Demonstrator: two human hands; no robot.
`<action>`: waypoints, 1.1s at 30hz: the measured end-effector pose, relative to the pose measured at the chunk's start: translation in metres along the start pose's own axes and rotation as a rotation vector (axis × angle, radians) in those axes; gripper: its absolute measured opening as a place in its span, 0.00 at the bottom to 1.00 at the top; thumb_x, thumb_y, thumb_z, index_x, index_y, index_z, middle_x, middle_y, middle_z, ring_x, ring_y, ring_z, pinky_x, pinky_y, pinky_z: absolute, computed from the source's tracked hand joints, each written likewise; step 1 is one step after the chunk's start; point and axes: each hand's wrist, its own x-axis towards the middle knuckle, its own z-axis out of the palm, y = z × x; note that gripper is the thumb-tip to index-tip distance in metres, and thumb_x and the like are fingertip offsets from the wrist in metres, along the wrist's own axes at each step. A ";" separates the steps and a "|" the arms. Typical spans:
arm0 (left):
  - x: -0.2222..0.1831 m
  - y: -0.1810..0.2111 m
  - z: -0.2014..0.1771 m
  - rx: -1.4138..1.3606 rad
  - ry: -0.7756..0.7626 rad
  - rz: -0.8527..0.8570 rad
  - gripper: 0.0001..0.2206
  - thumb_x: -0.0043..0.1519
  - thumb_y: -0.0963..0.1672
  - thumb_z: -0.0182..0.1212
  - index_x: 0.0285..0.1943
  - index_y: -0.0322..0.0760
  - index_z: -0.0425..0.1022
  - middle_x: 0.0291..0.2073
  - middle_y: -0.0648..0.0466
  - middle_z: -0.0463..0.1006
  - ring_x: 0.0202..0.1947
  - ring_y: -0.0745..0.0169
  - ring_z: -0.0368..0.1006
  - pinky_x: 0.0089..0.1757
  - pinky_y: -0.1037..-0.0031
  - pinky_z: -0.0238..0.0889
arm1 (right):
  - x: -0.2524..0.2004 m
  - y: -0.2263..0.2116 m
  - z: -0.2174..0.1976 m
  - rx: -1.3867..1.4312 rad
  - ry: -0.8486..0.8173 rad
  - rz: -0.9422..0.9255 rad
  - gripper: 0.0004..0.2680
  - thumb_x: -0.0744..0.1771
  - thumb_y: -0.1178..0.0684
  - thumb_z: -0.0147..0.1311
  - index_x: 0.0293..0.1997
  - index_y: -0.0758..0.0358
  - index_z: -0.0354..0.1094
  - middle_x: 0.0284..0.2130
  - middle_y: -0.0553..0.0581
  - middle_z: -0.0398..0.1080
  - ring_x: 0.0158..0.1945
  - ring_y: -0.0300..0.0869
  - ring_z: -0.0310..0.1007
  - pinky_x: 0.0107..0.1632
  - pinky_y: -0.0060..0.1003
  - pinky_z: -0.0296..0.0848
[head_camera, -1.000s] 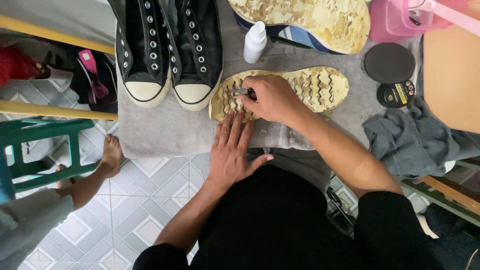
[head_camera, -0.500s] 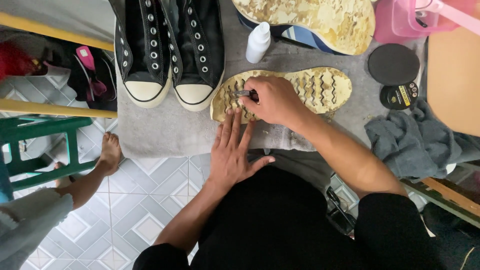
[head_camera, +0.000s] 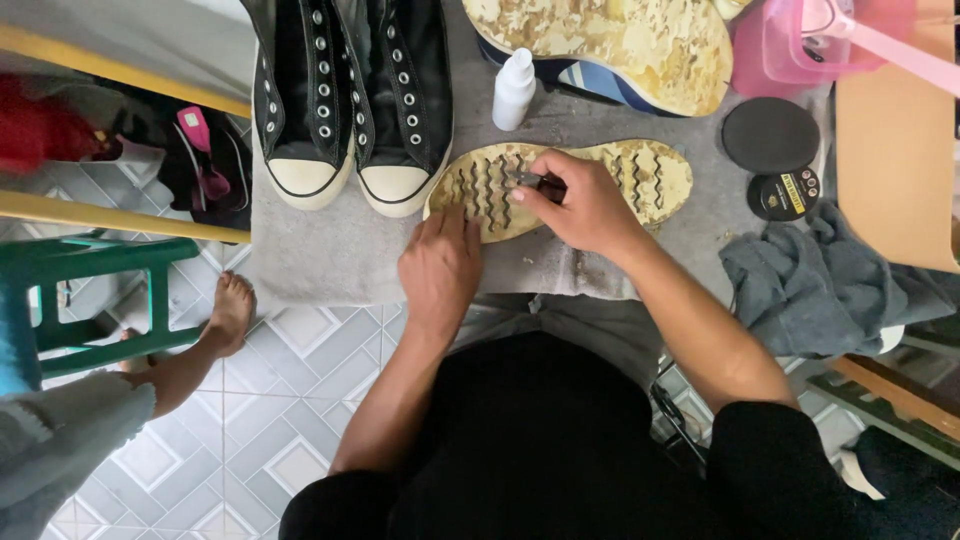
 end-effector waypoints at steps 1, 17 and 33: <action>0.005 0.008 -0.006 0.002 0.004 0.000 0.13 0.64 0.50 0.63 0.52 0.43 0.83 0.37 0.55 0.82 0.39 0.53 0.81 0.33 0.69 0.73 | -0.005 0.004 -0.002 0.001 0.001 -0.004 0.07 0.68 0.51 0.64 0.39 0.61 0.71 0.16 0.55 0.67 0.22 0.45 0.69 0.29 0.38 0.67; 0.028 0.024 -0.010 -0.172 -0.294 -0.361 0.10 0.60 0.48 0.61 0.47 0.45 0.77 0.37 0.51 0.81 0.39 0.36 0.81 0.41 0.46 0.73 | -0.084 0.039 -0.036 0.399 0.133 0.103 0.07 0.68 0.56 0.65 0.34 0.66 0.72 0.13 0.53 0.62 0.19 0.33 0.55 0.25 0.28 0.56; 0.050 0.053 -0.089 -1.045 -0.183 -0.041 0.10 0.57 0.40 0.75 0.45 0.33 0.80 0.23 0.50 0.78 0.22 0.64 0.71 0.27 0.76 0.61 | -0.058 -0.040 -0.098 0.381 0.166 -0.034 0.08 0.67 0.57 0.63 0.29 0.67 0.71 0.13 0.54 0.62 0.18 0.35 0.53 0.24 0.29 0.58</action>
